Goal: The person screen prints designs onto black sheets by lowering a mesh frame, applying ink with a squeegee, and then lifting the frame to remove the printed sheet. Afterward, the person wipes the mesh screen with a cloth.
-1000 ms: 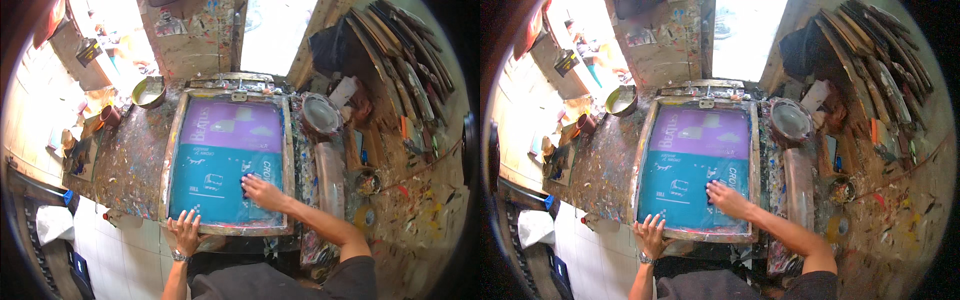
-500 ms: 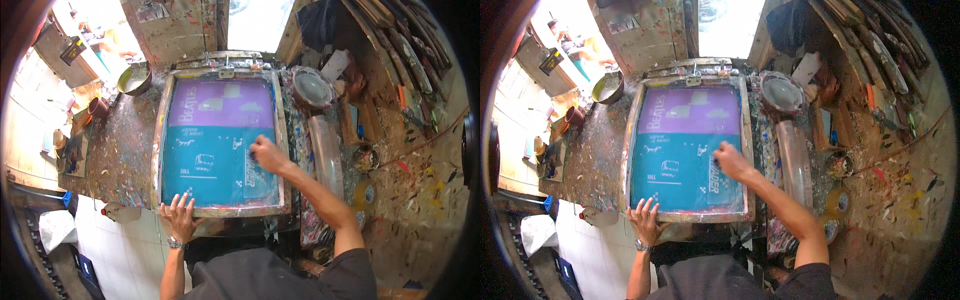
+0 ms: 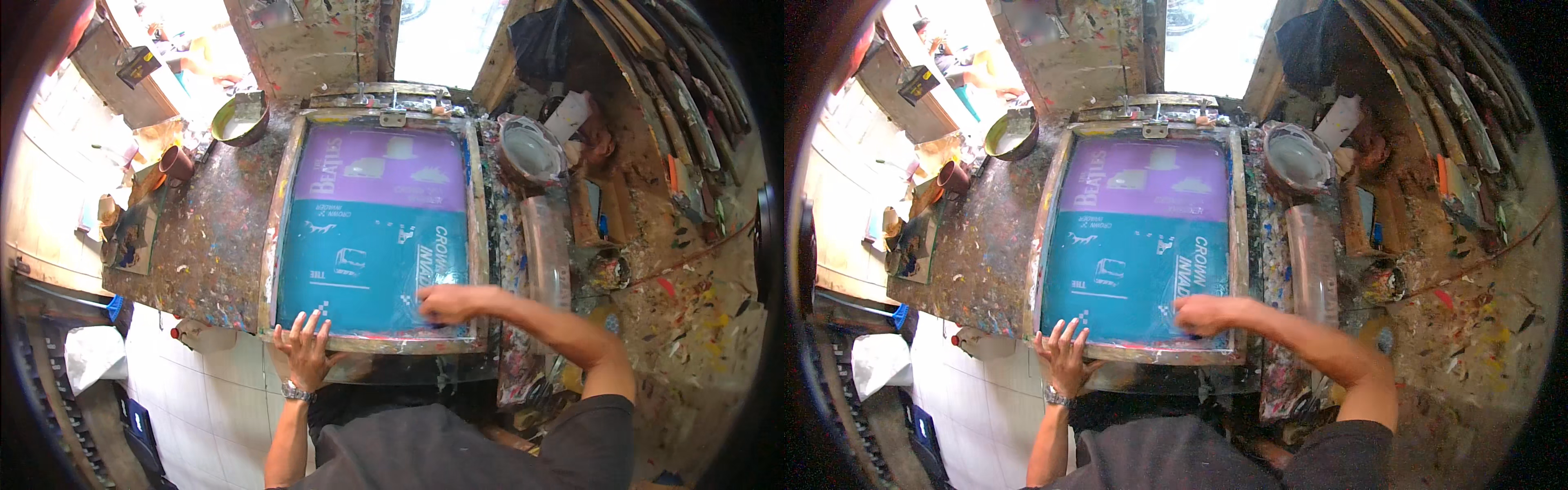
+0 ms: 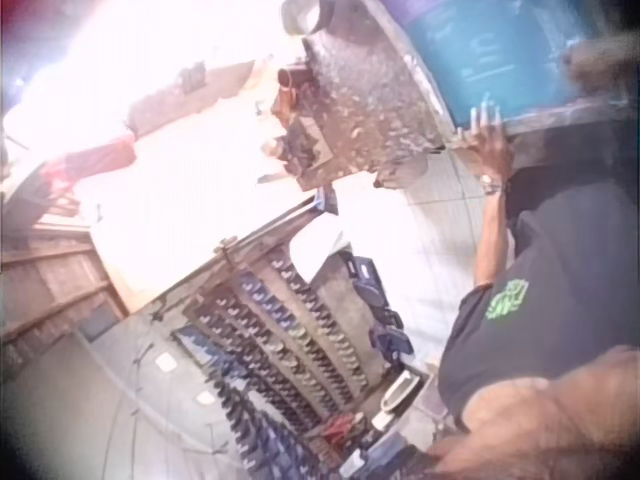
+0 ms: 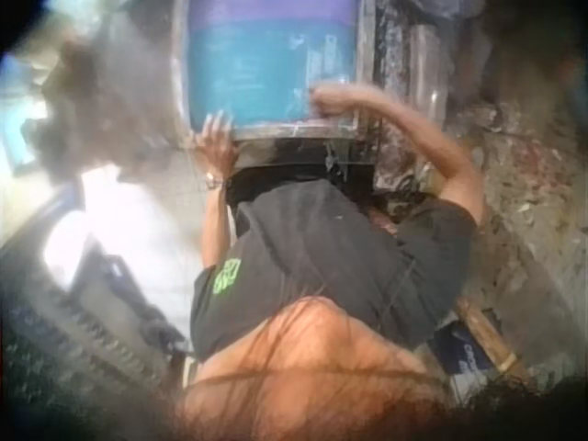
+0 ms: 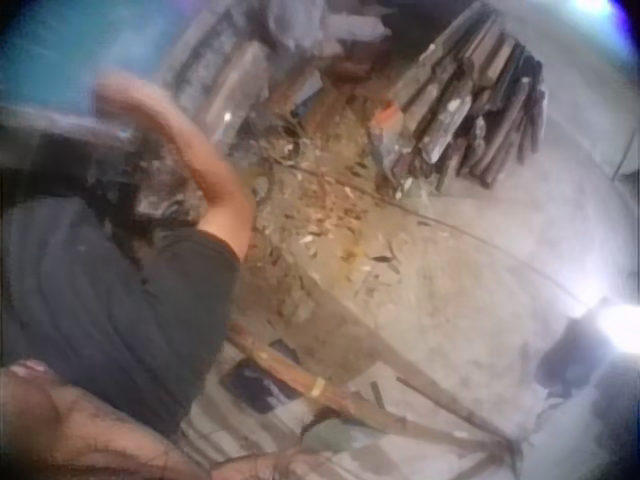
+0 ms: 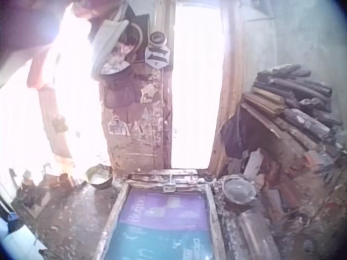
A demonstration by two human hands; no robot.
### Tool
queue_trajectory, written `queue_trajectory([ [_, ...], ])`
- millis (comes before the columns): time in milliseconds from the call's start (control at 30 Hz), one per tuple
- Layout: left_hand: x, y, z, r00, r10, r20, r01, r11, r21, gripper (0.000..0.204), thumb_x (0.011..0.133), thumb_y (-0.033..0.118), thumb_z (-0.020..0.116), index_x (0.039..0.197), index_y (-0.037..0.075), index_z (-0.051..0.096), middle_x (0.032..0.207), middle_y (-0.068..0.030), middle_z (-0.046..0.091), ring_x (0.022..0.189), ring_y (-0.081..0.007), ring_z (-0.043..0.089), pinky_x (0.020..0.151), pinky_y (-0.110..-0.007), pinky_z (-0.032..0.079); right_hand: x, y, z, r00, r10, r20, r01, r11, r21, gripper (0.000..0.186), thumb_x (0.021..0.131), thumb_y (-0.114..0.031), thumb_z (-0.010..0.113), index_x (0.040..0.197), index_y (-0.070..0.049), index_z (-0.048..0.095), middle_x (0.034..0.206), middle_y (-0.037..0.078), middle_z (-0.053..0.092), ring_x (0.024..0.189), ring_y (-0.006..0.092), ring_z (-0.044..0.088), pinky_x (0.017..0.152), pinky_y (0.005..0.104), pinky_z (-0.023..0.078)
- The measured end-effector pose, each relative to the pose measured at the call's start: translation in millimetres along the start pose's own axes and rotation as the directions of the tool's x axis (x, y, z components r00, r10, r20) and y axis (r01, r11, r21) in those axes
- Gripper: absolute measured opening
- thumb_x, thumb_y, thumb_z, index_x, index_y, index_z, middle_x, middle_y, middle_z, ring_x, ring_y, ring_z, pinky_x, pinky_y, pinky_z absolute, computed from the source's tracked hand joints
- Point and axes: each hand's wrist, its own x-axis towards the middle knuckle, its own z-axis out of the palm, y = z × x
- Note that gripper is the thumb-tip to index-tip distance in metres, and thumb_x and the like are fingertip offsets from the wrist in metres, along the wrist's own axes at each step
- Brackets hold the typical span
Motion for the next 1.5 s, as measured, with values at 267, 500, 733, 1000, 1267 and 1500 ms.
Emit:
queue_trajectory([
  [267, -4.8, -1.3, 4.7, 1.0, 0.0, 0.015, 0.0, 1.0, 0.018, 0.079, 0.073, 0.076, 0.065, 0.126, 0.018, 0.06, 0.143, -0.0039, 0.054, 0.139, -0.0282, 0.041, 0.118, -0.062, 0.014, 14.7, -6.9, 2.9, 0.988, 0.105, -0.116, -0.124, 0.977, -0.171, 0.014, 0.077, 0.0, 0.061, 0.087, -0.003, 0.07, 0.098, 0.019, 0.064, 0.1, 0.0341, 0.063, 0.091, 0.0468, 0.051],
  [500, -0.8, 0.9, 5.1, 1.0, 0.006, 0.001, -0.006, 1.0, -0.03, 0.074, 0.073, 0.073, 0.068, 0.124, 0.02, 0.063, 0.144, -0.0013, 0.053, 0.139, -0.0259, 0.04, 0.117, -0.064, 0.013, -5.8, 83.0, -78.1, 0.691, 0.292, -0.661, -0.358, 0.933, 0.038, 0.015, 0.082, -0.001, 0.054, 0.092, 0.0, 0.065, 0.098, 0.025, 0.063, 0.091, 0.0402, 0.064, 0.082, 0.0494, 0.054],
  [733, -4.3, 1.9, 5.0, 1.0, -0.02, -0.008, 0.02, 1.0, -0.002, 0.076, 0.073, 0.073, 0.067, 0.127, 0.02, 0.061, 0.144, -0.0017, 0.052, 0.139, -0.0267, 0.04, 0.117, -0.065, 0.014, -25.8, -24.5, 38.7, 0.912, 0.258, -0.32, -0.281, 0.959, -0.027, 0.014, 0.087, -0.004, 0.055, 0.093, 0.004, 0.065, 0.09, 0.024, 0.062, 0.091, 0.0399, 0.065, 0.082, 0.0495, 0.054],
  [1000, -3.9, -4.1, -0.6, 0.991, 0.113, -0.071, -0.105, 0.988, 0.111, 0.067, 0.082, 0.07, 0.062, 0.13, 0.024, 0.06, 0.144, -0.0007, 0.053, 0.138, -0.027, 0.042, 0.115, -0.069, 0.013, -148.5, -60.7, 11.7, 0.45, 0.567, -0.69, 0.48, 0.498, 0.722, 0.02, 0.09, -0.006, 0.068, 0.11, -0.003, 0.069, 0.104, 0.014, 0.07, 0.095, 0.0254, 0.069, 0.087, 0.0332, 0.056],
  [1267, 131.4, -40.2, -117.2, 0.776, 0.197, -0.599, -0.066, 0.97, 0.234, 0.07, 0.091, 0.078, 0.04, 0.124, 0.021, 0.065, 0.133, -0.0045, 0.063, 0.132, -0.025, 0.051, 0.118, -0.065, 0.013, -219.3, -71.2, 78.4, 0.146, 0.705, -0.694, 0.986, -0.046, 0.161, 0.021, 0.099, -0.01, 0.054, 0.117, -0.005, 0.063, 0.108, 0.014, 0.066, 0.101, 0.0234, 0.066, 0.084, 0.0386, 0.055],
  [1500, 399.9, -48.3, -248.7, 0.618, 0.236, -0.75, -0.203, 0.969, 0.138, 0.063, 0.087, 0.066, 0.061, 0.112, 0.008, 0.066, 0.095, -0.0081, 0.065, 0.098, -0.0272, 0.061, 0.106, -0.044, 0.032, -42.0, -36.8, 56.7, 0.031, 0.428, -0.903, -0.161, 0.894, 0.419, 0.021, 0.1, -0.013, 0.056, 0.117, -0.003, 0.062, 0.126, 0.017, 0.061, 0.113, 0.0316, 0.061, 0.093, 0.0421, 0.051],
])
